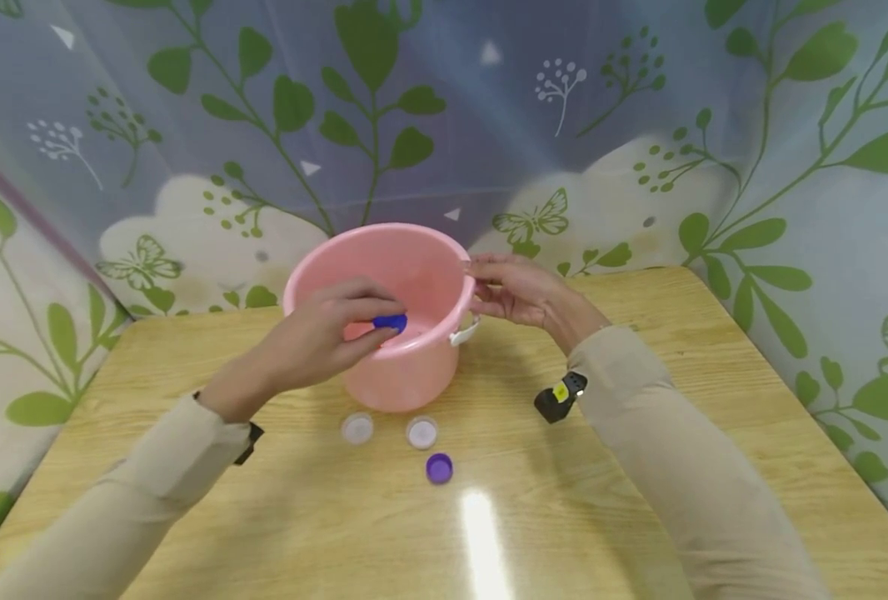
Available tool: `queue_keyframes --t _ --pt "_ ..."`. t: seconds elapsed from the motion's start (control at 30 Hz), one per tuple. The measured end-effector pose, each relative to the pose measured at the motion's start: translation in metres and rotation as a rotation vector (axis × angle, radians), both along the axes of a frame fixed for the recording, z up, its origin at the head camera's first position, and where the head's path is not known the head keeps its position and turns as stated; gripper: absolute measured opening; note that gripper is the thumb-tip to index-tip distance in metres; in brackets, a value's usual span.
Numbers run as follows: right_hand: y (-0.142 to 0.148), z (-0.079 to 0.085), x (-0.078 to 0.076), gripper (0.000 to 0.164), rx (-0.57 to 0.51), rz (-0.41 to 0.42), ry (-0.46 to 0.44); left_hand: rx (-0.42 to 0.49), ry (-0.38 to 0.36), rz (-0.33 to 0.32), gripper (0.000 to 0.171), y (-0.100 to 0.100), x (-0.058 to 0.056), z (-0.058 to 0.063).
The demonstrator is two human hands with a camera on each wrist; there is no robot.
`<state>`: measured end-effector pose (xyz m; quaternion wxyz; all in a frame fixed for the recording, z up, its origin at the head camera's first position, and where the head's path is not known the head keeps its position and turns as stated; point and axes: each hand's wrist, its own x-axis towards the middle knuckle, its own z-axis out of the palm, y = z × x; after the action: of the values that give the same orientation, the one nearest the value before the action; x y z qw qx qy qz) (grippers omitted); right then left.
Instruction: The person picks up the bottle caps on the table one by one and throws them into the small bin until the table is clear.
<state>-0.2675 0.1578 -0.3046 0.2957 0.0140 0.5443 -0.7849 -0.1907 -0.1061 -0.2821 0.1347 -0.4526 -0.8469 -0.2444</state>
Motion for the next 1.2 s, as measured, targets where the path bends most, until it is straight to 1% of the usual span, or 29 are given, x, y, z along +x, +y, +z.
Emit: queue_keyframes --t 0.1,0.27,0.53,0.7,0.8,1.0,1.1,1.2 --pt "0.000 0.001 0.001 0.035 0.000 0.005 0.001 -0.013 -0.025 0.013 0.017 0.002 -0.001 0.000" --pt "0.000 0.001 0.002 0.036 0.013 0.002 -0.001 0.000 -0.101 0.031 0.018 0.002 -0.002 -0.001" --pt "0.001 0.002 0.002 0.033 0.015 0.001 0.000 0.095 -0.252 0.010 0.023 0.001 -0.006 -0.003" --pt "0.001 0.002 0.001 0.032 0.007 0.012 0.007 0.104 -0.291 0.003 0.024 0.000 -0.007 -0.004" --pt "0.001 0.002 0.002 0.031 0.007 0.005 0.003 0.089 -0.270 0.010 0.025 -0.001 -0.007 -0.004" --pt "0.001 0.001 0.002 0.036 0.003 -0.001 0.000 0.075 -0.192 0.021 0.025 -0.001 -0.006 -0.006" --pt "0.001 0.000 0.002 0.035 -0.005 0.001 0.003 0.098 -0.112 0.015 0.023 -0.002 -0.006 -0.009" --pt "0.001 0.000 0.002 0.034 -0.007 0.002 0.006 0.124 0.011 0.014 0.021 -0.003 -0.003 -0.012"
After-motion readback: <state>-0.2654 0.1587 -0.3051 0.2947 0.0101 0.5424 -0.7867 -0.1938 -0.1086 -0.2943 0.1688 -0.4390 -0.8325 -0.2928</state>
